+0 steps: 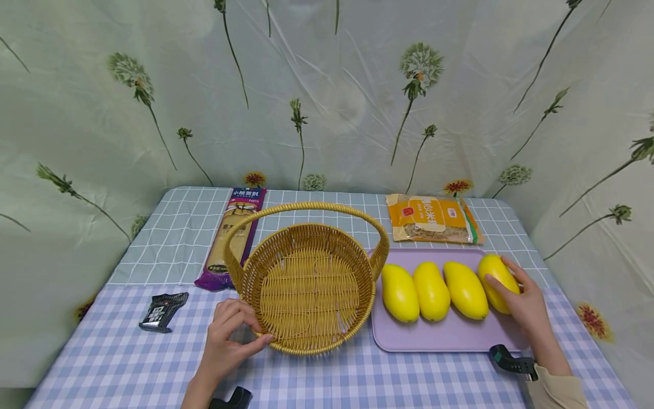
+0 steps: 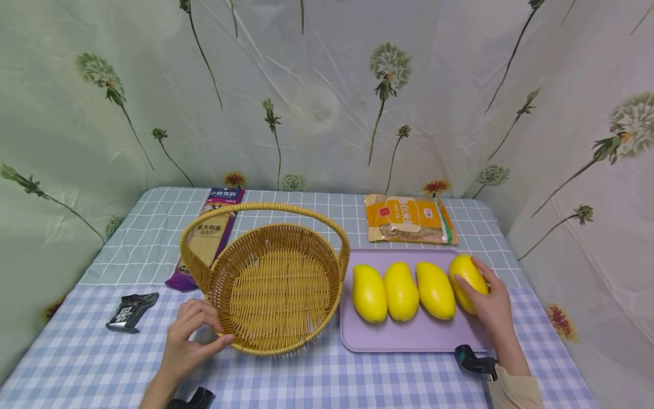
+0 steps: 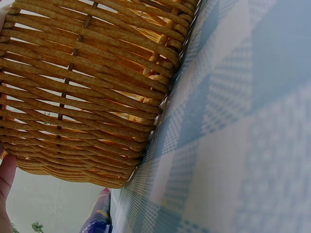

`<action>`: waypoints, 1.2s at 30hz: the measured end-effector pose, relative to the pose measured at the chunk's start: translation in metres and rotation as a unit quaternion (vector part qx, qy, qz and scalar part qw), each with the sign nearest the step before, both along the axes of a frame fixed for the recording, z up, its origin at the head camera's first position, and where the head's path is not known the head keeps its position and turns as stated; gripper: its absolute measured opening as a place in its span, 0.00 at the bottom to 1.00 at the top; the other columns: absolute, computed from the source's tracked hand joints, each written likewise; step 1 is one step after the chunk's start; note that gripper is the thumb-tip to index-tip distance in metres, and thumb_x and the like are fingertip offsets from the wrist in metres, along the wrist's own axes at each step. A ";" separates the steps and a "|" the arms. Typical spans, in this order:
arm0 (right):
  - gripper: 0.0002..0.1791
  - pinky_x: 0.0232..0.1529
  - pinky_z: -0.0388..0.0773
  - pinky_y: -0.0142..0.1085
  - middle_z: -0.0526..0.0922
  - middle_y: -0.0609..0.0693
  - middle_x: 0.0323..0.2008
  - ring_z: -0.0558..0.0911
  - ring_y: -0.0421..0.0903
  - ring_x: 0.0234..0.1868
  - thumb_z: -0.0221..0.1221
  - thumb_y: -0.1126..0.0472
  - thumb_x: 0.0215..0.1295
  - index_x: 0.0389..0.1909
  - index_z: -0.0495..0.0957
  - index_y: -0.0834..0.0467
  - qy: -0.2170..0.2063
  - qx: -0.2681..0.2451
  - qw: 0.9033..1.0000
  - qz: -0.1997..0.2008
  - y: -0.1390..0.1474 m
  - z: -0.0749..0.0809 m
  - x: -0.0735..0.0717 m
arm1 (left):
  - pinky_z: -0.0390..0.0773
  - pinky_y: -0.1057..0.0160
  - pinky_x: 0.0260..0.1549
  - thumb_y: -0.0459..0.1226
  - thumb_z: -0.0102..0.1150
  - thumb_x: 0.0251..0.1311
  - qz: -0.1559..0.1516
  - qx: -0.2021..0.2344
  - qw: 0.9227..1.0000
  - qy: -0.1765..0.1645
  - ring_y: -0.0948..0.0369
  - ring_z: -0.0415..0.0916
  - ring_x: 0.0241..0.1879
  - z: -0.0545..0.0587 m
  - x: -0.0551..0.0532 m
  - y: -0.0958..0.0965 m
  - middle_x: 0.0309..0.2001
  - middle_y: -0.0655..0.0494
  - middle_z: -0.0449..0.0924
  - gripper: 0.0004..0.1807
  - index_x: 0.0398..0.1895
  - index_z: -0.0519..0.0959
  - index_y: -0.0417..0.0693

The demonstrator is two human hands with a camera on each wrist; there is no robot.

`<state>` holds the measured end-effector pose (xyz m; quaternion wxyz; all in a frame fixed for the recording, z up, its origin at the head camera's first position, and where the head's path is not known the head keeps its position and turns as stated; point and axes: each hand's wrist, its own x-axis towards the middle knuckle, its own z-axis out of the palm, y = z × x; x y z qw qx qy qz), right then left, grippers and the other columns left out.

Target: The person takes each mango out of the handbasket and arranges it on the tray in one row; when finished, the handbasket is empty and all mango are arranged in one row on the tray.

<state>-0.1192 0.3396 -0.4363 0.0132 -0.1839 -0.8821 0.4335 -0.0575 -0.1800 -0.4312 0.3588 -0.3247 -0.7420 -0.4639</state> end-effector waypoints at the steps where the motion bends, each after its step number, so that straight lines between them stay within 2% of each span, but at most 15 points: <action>1: 0.42 0.49 0.60 0.57 0.52 0.72 0.66 0.56 0.69 0.58 0.54 0.42 0.66 0.74 0.48 0.53 -0.002 -0.002 1.000 0.000 0.000 -0.001 0.000 | 0.59 0.64 0.46 0.47 0.69 0.52 0.000 0.000 1.000 0.000 0.60 0.68 0.32 0.000 0.000 0.000 0.28 0.57 0.74 0.18 0.18 0.73 0.48; 8: 0.42 0.56 0.54 0.65 0.50 0.72 0.67 0.53 0.70 0.62 0.54 0.42 0.66 0.74 0.48 0.54 -0.001 -0.008 1.000 0.001 0.000 -0.002 0.000 | 0.59 0.64 0.46 0.47 0.69 0.52 -0.001 0.000 1.000 0.000 0.59 0.68 0.32 0.001 0.000 0.000 0.27 0.57 0.74 0.18 0.19 0.73 0.48; 21: 0.41 0.55 0.55 0.65 0.54 0.74 0.64 0.56 0.71 0.59 0.52 0.42 0.67 0.73 0.48 0.56 -0.006 0.026 1.000 0.012 -0.001 -0.004 0.000 | 0.60 0.65 0.46 0.48 0.69 0.52 0.001 -0.001 1.000 0.005 0.60 0.68 0.31 0.000 0.000 0.000 0.26 0.54 0.74 0.18 0.18 0.73 0.48; 25: 0.41 0.54 0.55 0.65 0.54 0.75 0.64 0.57 0.71 0.58 0.52 0.42 0.67 0.73 0.48 0.57 -0.005 0.035 0.999 0.018 -0.001 -0.005 0.001 | 0.60 0.65 0.46 0.48 0.69 0.52 0.002 -0.002 1.000 0.005 0.60 0.68 0.31 -0.001 0.000 0.000 0.27 0.56 0.74 0.18 0.18 0.73 0.48; 36: 0.42 0.56 0.52 0.67 0.52 0.74 0.66 0.53 0.72 0.61 0.52 0.42 0.67 0.73 0.48 0.56 -0.002 0.030 0.999 0.018 0.000 -0.007 0.000 | 0.60 0.65 0.46 0.47 0.69 0.52 0.000 -0.001 1.000 0.007 0.59 0.68 0.31 -0.001 0.000 0.001 0.26 0.55 0.74 0.18 0.18 0.74 0.48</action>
